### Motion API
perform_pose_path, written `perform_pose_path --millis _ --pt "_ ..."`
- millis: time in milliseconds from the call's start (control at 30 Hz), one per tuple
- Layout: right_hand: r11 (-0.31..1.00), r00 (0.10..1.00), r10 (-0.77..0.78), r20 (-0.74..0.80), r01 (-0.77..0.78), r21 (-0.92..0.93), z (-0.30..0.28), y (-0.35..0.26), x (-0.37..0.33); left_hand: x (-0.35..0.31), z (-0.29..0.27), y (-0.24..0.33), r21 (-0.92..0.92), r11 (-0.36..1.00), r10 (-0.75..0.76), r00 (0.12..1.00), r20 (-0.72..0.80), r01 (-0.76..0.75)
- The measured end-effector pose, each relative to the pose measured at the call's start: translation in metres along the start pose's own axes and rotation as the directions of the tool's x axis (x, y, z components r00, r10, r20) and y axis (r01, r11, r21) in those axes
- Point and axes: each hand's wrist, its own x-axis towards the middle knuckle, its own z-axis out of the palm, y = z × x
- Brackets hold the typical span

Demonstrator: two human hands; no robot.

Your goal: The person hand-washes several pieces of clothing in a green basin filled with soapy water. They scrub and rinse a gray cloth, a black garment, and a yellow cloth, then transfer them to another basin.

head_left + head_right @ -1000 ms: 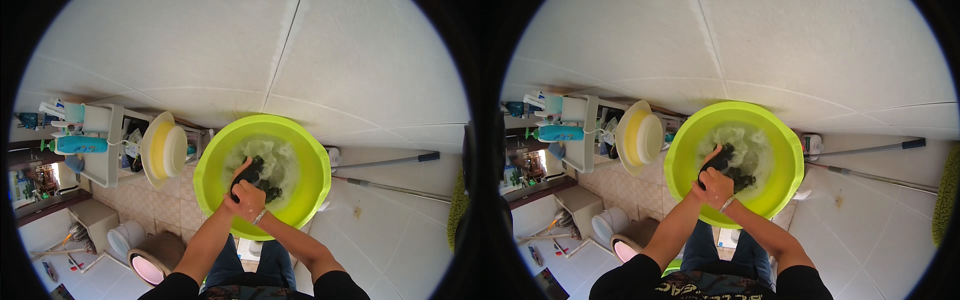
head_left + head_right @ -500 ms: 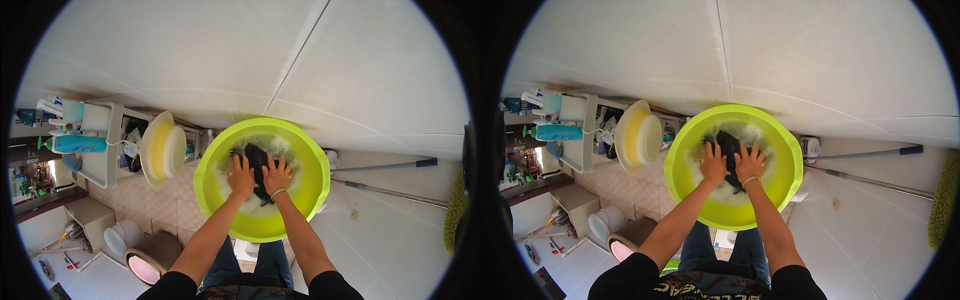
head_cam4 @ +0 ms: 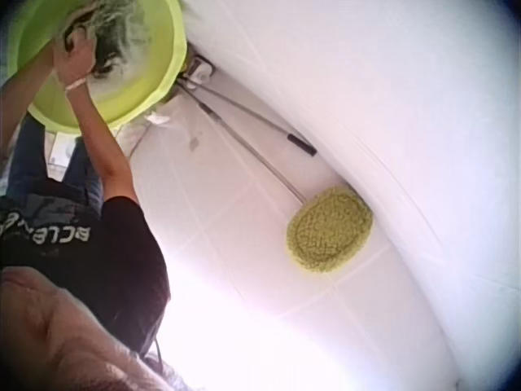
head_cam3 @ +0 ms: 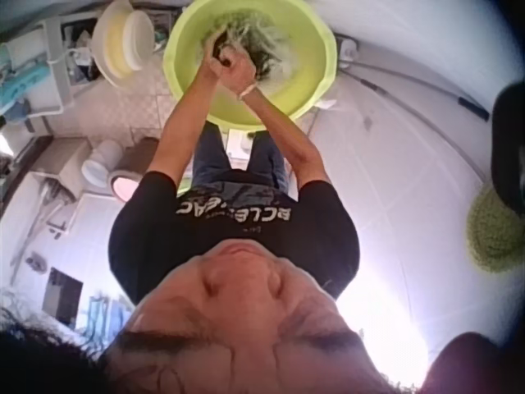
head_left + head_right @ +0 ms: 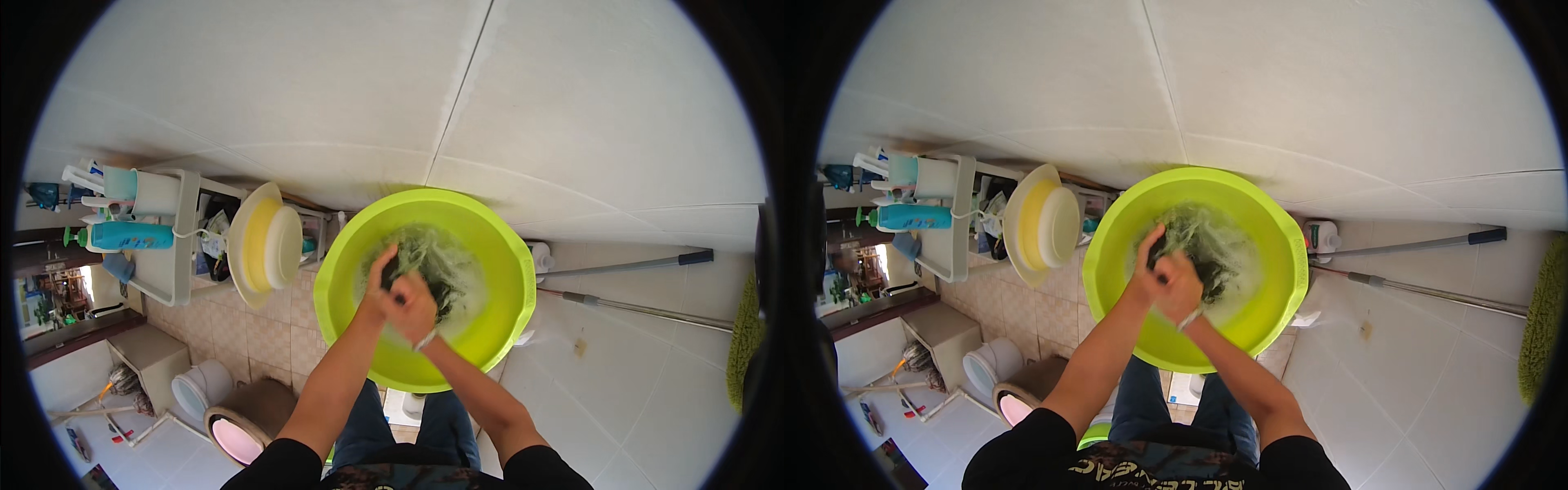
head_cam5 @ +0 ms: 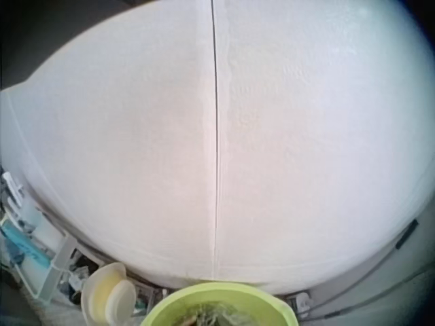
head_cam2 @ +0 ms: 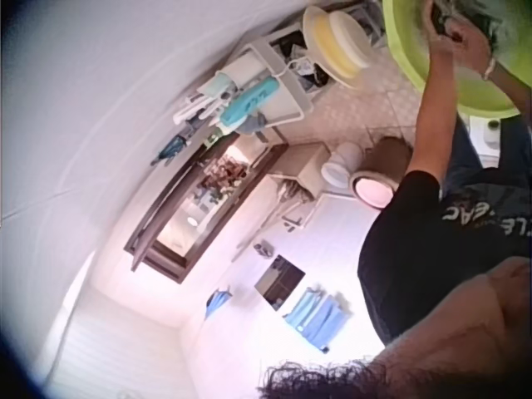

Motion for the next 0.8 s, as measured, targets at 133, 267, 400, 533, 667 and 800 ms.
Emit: perform_pose_path --millis 133,267,400,533,667,800 --pt "0.965 0.993 -0.022 0.112 0.051 -0.259 -0.021 -0.011 -0.034 -0.012 0.09 -0.014 0.56 0.829 0.201 0.932 -0.303 0.003" --pt "0.903 0.987 -0.105 0.123 0.146 -0.405 -0.016 0.045 -0.015 -0.027 0.069 -0.028 0.076 0.977 -0.07 0.634 -0.77 0.2" --pt "0.896 0.953 0.301 -0.037 -0.296 -0.331 -0.06 0.099 0.026 0.005 0.127 -0.002 0.007 0.935 -0.184 0.505 -0.843 0.353" --pt "0.91 0.894 0.335 0.297 -0.389 0.144 -0.106 0.115 0.014 -0.012 0.131 0.031 0.333 0.884 -0.02 0.736 -0.677 0.33" --pt "0.939 0.795 0.278 0.539 -0.343 0.022 -0.121 0.072 -0.026 -0.035 0.13 0.054 0.853 0.358 0.24 0.846 -0.476 0.379" --pt "0.934 0.648 0.352 0.675 -0.197 -0.298 -0.108 0.062 -0.041 -0.035 0.157 0.056 0.88 0.074 0.263 0.842 -0.471 0.469"
